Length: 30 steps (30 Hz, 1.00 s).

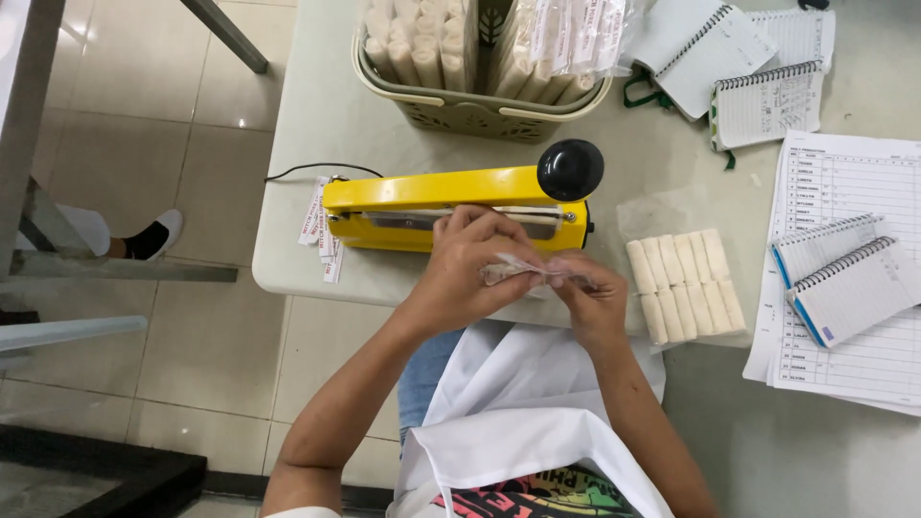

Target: Packing food sticks into plastic bags, sealing them with a heat sealer, and applying labels.

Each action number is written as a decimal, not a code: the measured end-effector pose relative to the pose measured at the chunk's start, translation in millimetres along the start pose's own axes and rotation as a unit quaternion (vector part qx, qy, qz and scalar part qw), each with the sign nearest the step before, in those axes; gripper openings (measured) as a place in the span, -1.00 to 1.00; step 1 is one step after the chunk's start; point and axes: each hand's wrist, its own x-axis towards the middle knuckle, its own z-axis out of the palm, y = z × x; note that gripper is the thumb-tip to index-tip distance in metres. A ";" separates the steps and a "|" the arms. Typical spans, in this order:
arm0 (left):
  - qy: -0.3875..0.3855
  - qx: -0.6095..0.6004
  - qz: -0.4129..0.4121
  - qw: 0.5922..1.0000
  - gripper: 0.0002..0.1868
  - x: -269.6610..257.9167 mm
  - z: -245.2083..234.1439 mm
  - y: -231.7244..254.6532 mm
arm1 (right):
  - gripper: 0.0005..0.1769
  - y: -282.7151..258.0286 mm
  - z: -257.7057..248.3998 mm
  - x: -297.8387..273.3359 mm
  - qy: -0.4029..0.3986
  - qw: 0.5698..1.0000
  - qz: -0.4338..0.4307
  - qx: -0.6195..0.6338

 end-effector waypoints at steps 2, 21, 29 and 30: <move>-0.002 0.018 -0.002 1.000 -0.66 -0.5 -8.5 6.2 | -0.86 4.3 0.2 -3.1 0.011 1.000 -0.001 0.009; -0.069 0.244 0.200 0.946 -0.98 19.1 -23.8 29.6 | -0.20 6.0 4.5 -13.8 0.032 0.999 0.015 0.034; -0.106 0.333 0.297 0.889 -0.86 17.0 -24.7 9.8 | -0.15 10.8 -2.6 -10.7 0.022 1.000 0.008 0.001; -0.106 0.333 0.297 0.889 -0.86 18.8 -27.5 13.9 | -0.15 12.8 -2.8 -11.5 0.022 1.000 0.008 0.001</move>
